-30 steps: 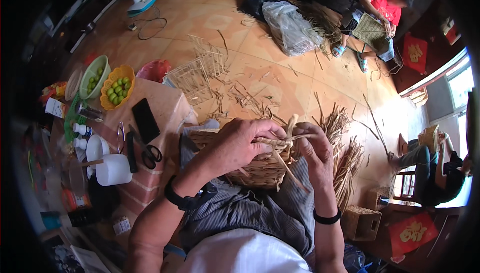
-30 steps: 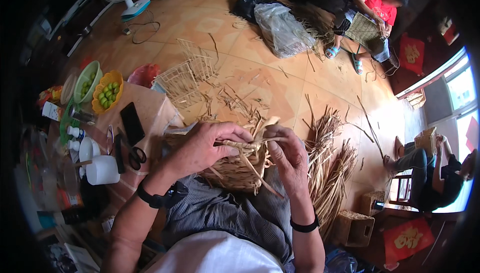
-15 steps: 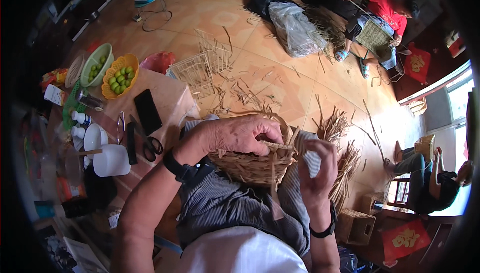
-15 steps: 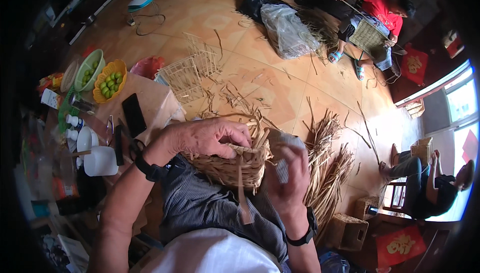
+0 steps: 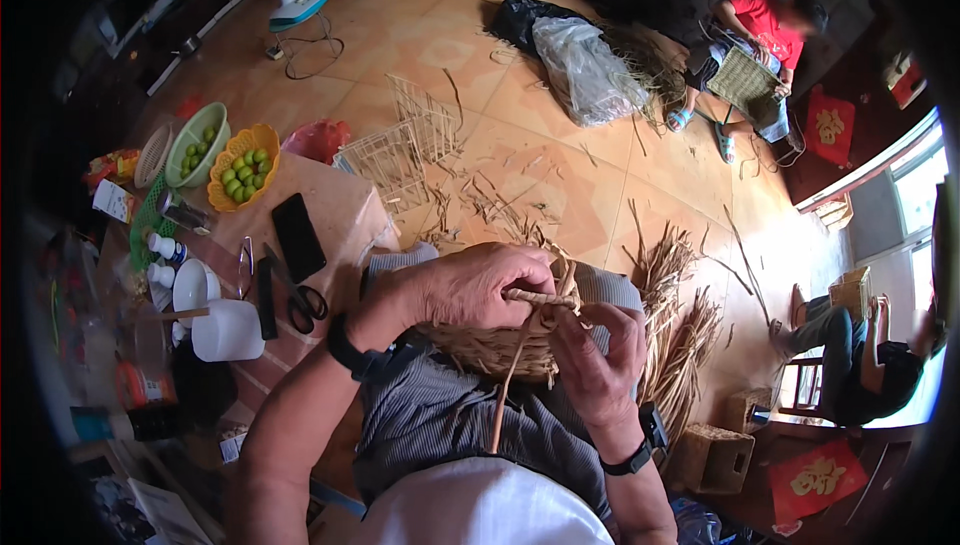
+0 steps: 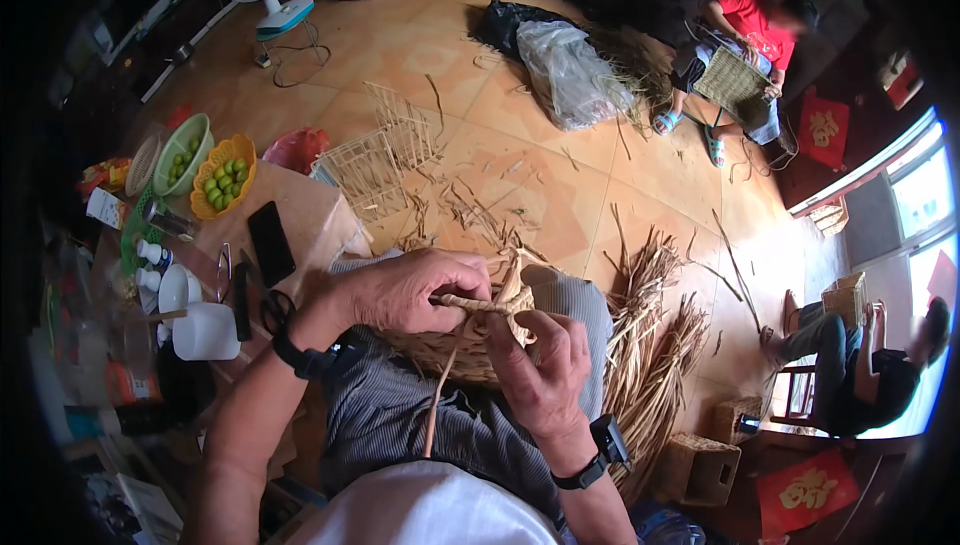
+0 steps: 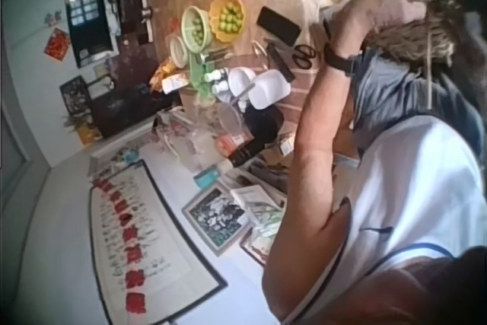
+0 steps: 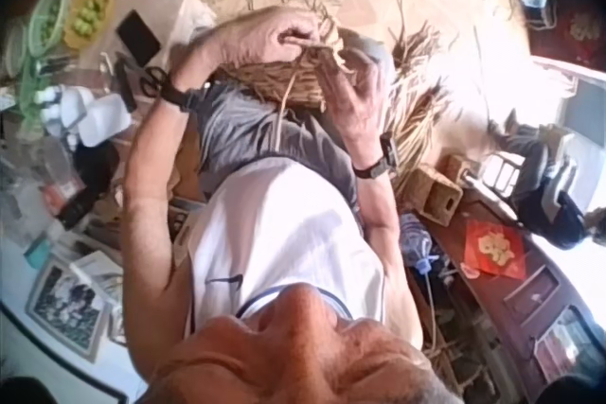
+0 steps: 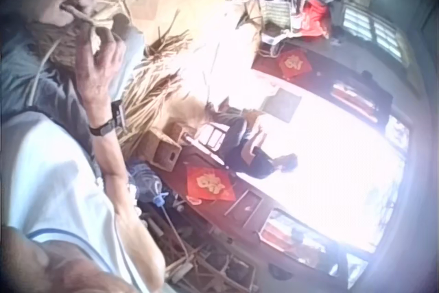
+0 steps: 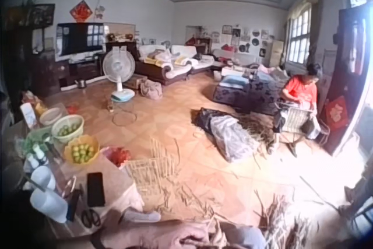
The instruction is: Weaving a basket using straw or plant fibers.
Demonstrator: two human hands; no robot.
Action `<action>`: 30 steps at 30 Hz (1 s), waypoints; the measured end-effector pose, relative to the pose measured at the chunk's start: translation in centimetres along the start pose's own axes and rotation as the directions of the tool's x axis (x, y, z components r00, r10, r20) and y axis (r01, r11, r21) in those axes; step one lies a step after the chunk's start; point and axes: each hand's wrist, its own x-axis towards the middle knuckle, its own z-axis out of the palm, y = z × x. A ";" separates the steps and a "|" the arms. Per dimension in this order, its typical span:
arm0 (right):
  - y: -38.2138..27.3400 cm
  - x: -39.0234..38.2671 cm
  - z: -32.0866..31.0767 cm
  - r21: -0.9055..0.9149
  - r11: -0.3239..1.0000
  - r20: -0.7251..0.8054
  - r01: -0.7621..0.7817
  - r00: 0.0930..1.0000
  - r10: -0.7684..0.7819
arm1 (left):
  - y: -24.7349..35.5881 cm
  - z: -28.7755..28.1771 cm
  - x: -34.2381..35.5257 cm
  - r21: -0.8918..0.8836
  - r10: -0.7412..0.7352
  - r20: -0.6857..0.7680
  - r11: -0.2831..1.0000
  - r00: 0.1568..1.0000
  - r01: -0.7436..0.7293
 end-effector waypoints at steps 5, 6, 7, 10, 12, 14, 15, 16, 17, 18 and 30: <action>-0.5 0.2 -0.3 0.058 0.997 0.053 0.045 0.997 -0.048 | 0.8 0.9 -0.4 -0.253 -0.019 -0.153 0.967 0.988 -0.021; -1.0 0.4 -0.3 0.111 0.993 0.070 -0.036 0.997 0.028 | 1.1 0.7 -0.4 -0.164 -0.019 -0.175 0.986 0.984 -0.010; -1.5 0.6 -0.4 0.161 0.980 0.089 -0.118 0.991 0.104 | 1.4 0.6 -0.4 -0.072 -0.015 -0.196 0.997 0.981 0.001; -3.7 1.4 -1.4 0.204 0.952 0.146 -0.229 0.969 0.201 | 1.8 1.2 -1.2 0.109 0.056 -0.280 0.994 0.958 -0.026; -4.5 1.7 -2.0 0.203 0.932 0.222 -0.301 0.941 0.256 | 1.6 1.3 -1.4 0.105 0.048 -0.276 0.994 0.960 -0.020; -4.9 2.2 -2.3 0.187 0.916 0.310 -0.355 0.906 0.288 | 1.5 1.2 -1.4 0.095 0.021 -0.282 0.995 0.959 0.006; -5.1 2.7 -2.6 0.181 0.913 0.296 -0.367 0.905 0.305 | 1.3 1.1 -1.3 0.104 0.029 -0.262 0.995 0.965 -0.001; -5.5 3.2 -3.1 0.106 0.909 0.428 -0.404 0.844 0.325 | 1.1 1.2 -1.4 0.110 0.034 -0.279 0.994 0.960 -0.004; -5.8 3.6 -3.5 0.030 0.902 0.549 -0.430 0.761 0.344 | 0.9 1.3 -1.6 0.116 0.040 -0.295 0.993 0.955 -0.006; -5.8 4.2 -3.9 0.048 0.923 0.566 -0.381 0.772 0.289 | 0.9 1.4 -1.9 0.130 0.043 -0.304 0.992 0.952 -0.004; -6.2 3.1 -4.5 0.157 0.871 0.622 -0.466 0.732 0.279 | 1.0 1.1 -2.7 0.083 -0.028 -0.330 0.995 0.944 0.058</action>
